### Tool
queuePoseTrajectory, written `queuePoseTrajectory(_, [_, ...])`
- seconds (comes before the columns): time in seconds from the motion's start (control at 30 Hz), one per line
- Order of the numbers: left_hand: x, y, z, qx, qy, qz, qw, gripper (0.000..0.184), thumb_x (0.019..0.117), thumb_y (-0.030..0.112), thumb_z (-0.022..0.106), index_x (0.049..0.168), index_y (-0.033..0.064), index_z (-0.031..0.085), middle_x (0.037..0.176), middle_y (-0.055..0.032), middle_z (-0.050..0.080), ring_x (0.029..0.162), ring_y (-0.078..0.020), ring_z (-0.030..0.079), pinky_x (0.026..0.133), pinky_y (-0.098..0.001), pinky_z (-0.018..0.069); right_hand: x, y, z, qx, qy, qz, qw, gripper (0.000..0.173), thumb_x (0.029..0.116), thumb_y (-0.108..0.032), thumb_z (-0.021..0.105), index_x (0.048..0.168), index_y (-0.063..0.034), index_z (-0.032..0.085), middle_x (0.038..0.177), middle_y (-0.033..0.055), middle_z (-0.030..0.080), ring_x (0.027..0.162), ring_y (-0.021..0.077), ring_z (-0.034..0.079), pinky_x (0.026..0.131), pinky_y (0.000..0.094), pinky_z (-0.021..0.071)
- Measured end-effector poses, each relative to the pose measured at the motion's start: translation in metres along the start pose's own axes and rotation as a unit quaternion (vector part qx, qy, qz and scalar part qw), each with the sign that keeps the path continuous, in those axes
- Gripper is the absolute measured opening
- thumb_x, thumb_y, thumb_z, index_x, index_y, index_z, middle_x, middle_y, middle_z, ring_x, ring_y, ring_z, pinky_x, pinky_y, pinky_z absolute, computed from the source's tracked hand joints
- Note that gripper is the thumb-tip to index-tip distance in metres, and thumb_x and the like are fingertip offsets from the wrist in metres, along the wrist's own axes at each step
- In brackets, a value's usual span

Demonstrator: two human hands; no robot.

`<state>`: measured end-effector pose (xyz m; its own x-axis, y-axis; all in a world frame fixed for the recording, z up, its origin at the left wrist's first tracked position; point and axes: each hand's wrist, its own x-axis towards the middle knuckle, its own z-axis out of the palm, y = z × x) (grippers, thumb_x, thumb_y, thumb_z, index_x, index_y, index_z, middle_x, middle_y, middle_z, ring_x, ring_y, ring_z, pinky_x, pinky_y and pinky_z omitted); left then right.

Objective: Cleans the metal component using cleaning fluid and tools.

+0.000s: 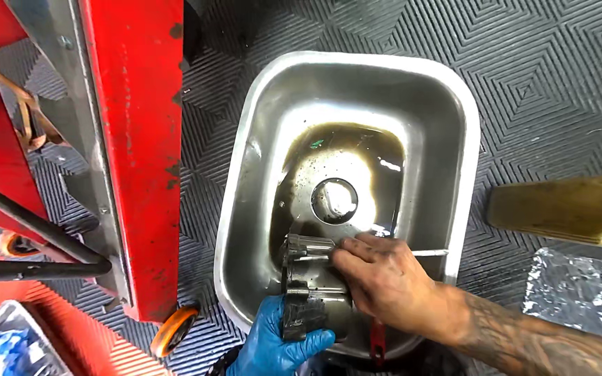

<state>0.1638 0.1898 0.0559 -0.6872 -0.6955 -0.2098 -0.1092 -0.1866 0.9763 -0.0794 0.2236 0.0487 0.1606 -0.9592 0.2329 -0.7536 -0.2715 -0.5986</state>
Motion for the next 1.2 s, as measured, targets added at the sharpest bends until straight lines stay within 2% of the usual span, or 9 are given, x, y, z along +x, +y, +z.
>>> queuePoseTrajectory(0.1, [0.002,0.003,-0.001,0.002,0.009,-0.008,1.0,0.033,0.0811,0.013,0.086,0.111,0.0154,0.073,0.105,0.0038,0.077,0.096,-0.0078,0.074,0.089,-0.0282,0.0628,0.002,-0.001,0.005,-0.03,0.018,0.001,0.999,0.015,0.0883,-0.011,0.06,0.098,-0.0156,0.071,0.084,0.0014,0.066,0.074,0.0189,0.063,0.056,0.0327,0.0503])
queuePoseTrajectory(0.37, [0.003,0.003,0.0,-0.006,0.012,-0.01,1.0,0.034,0.0811,0.011,0.086,0.112,0.0145,0.072,0.105,0.003,0.077,0.097,-0.0086,0.074,0.089,-0.0288,0.0629,0.002,-0.009,0.008,-0.024,0.025,0.053,0.998,0.017,0.0892,-0.012,0.06,0.1,-0.017,0.072,0.084,-0.0003,0.065,0.071,0.0163,0.062,0.055,0.031,0.0504])
queuePoseTrajectory(0.47, [0.001,0.003,0.001,0.001,0.015,-0.012,1.0,0.034,0.0809,0.012,0.086,0.112,0.0154,0.072,0.105,0.0039,0.077,0.097,-0.008,0.074,0.09,-0.0282,0.0625,0.005,-0.005,0.002,0.034,-0.012,0.067,0.997,0.012,0.0953,-0.016,0.059,0.097,-0.0167,0.071,0.081,-0.0013,0.064,0.071,0.0139,0.065,0.058,0.0317,0.0539])
queuePoseTrajectory(0.53, [-0.001,0.002,0.001,0.004,0.014,-0.01,1.0,0.034,0.0805,0.012,0.087,0.111,0.0158,0.073,0.105,0.0043,0.077,0.097,-0.0074,0.074,0.09,-0.0281,0.0623,0.005,0.001,-0.006,0.095,-0.061,0.065,0.991,0.014,0.1009,-0.022,0.056,0.096,-0.0173,0.069,0.079,-0.0036,0.062,0.071,0.0101,0.063,0.06,0.0304,0.0537])
queuePoseTrajectory(0.6, [-0.002,0.002,-0.001,0.005,0.014,-0.012,1.0,0.034,0.0806,0.013,0.087,0.112,0.0163,0.073,0.105,0.0046,0.077,0.097,-0.0072,0.074,0.09,-0.0282,0.0625,0.004,0.008,-0.014,0.162,-0.105,0.061,0.979,0.016,0.1027,-0.025,0.056,0.097,-0.0168,0.068,0.079,-0.0048,0.063,0.071,0.0074,0.062,0.062,0.029,0.053])
queuePoseTrajectory(0.73, [-0.001,0.003,0.001,-0.01,0.025,-0.019,0.999,0.035,0.0804,0.011,0.087,0.112,0.0157,0.072,0.104,0.0037,0.077,0.095,-0.0084,0.074,0.088,-0.0284,0.063,0.005,0.016,-0.011,0.102,-0.075,0.065,0.99,0.012,0.0988,-0.023,0.059,0.092,-0.0183,0.067,0.076,-0.0061,0.061,0.066,0.0079,0.061,0.056,0.03,0.052])
queuePoseTrajectory(0.8, [0.0,0.003,0.001,-0.005,0.024,-0.016,1.0,0.036,0.0803,0.012,0.087,0.113,0.0168,0.072,0.106,0.005,0.077,0.097,-0.0073,0.074,0.089,-0.0276,0.0625,0.003,0.014,-0.008,0.086,-0.056,0.052,0.993,0.014,0.0997,-0.022,0.057,0.092,-0.0173,0.067,0.077,-0.0048,0.06,0.068,0.0093,0.061,0.058,0.0299,0.0517])
queuePoseTrajectory(0.93, [-0.002,0.003,0.0,0.004,0.017,-0.01,1.0,0.036,0.0806,0.014,0.087,0.113,0.018,0.072,0.106,0.0064,0.077,0.097,-0.0059,0.073,0.089,-0.0267,0.0624,0.003,0.017,-0.014,0.166,-0.109,0.063,0.978,0.015,0.1017,-0.024,0.058,0.093,-0.0172,0.068,0.075,-0.0066,0.061,0.068,0.0057,0.06,0.06,0.027,0.0517])
queuePoseTrajectory(1.2, [0.0,0.002,-0.002,0.016,0.017,-0.006,1.0,0.038,0.081,0.016,0.087,0.115,0.0207,0.072,0.107,0.0084,0.077,0.099,-0.0045,0.073,0.09,-0.0256,0.0617,0.01,0.023,-0.02,0.172,-0.138,0.092,0.971,0.01,0.0997,-0.024,0.062,0.092,-0.019,0.066,0.07,-0.0083,0.059,0.064,0.0047,0.059,0.058,0.0279,0.0514])
